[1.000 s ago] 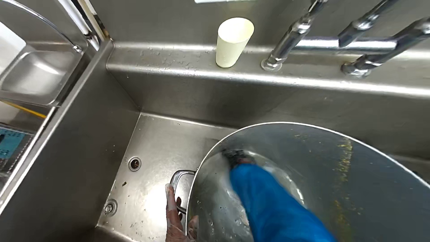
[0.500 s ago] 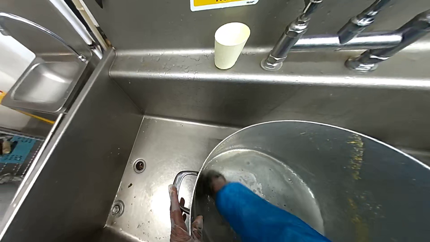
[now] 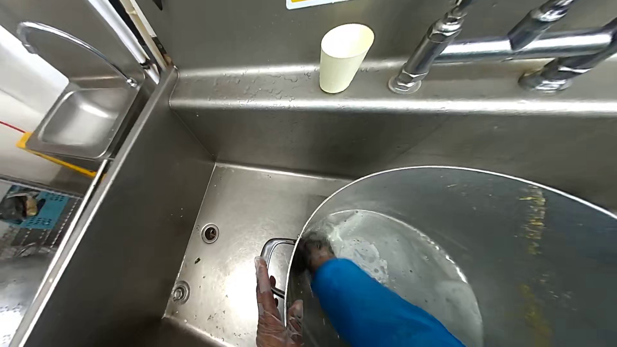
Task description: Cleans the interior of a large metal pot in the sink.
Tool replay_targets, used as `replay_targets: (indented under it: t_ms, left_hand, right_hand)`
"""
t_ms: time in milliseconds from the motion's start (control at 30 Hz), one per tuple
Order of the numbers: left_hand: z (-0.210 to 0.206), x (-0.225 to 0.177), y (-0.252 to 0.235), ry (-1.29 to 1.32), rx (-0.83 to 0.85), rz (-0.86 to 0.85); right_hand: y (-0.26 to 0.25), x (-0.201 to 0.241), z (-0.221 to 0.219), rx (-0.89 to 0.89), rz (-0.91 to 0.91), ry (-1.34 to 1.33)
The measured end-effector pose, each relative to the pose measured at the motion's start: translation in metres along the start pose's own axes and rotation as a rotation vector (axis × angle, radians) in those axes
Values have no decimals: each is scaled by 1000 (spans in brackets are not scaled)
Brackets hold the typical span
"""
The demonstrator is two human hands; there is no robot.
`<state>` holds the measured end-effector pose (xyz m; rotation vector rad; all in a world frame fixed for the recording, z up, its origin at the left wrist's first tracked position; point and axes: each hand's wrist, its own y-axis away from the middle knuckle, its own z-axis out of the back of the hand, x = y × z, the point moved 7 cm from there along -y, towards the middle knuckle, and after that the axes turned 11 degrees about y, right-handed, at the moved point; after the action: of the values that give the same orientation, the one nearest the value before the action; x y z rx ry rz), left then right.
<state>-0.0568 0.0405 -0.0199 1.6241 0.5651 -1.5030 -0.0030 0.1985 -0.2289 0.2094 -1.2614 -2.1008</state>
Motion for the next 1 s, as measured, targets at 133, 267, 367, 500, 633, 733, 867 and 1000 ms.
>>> replay_targets:
  t_ms: [133,267,367,500,633,733,867,1000]
  left_hand:
    - [-1,0,-2,22,2,11]
    - [-1,-1,-1,25,5,-3]
    - [-1,-1,-1,14,4,-20]
    - [-1,0,-1,19,5,-27]
    - [1,0,0,16,5,-16]
    - [0,0,0,24,8,-20]
    - [-1,-3,-2,29,4,-4]
    - [1,-1,-2,21,3,6]
  right_hand:
    - [58,5,-81,224,82,108]
    - [13,3,-7,39,88,88]
    - [-4,0,24,16,17,54]
    - [40,4,-40,98,89,176]
    - [48,6,-31,149,157,243]
    - [52,14,-9,61,126,120]
    - [31,22,-13,9,68,136]
    - [18,28,-24,30,117,200]
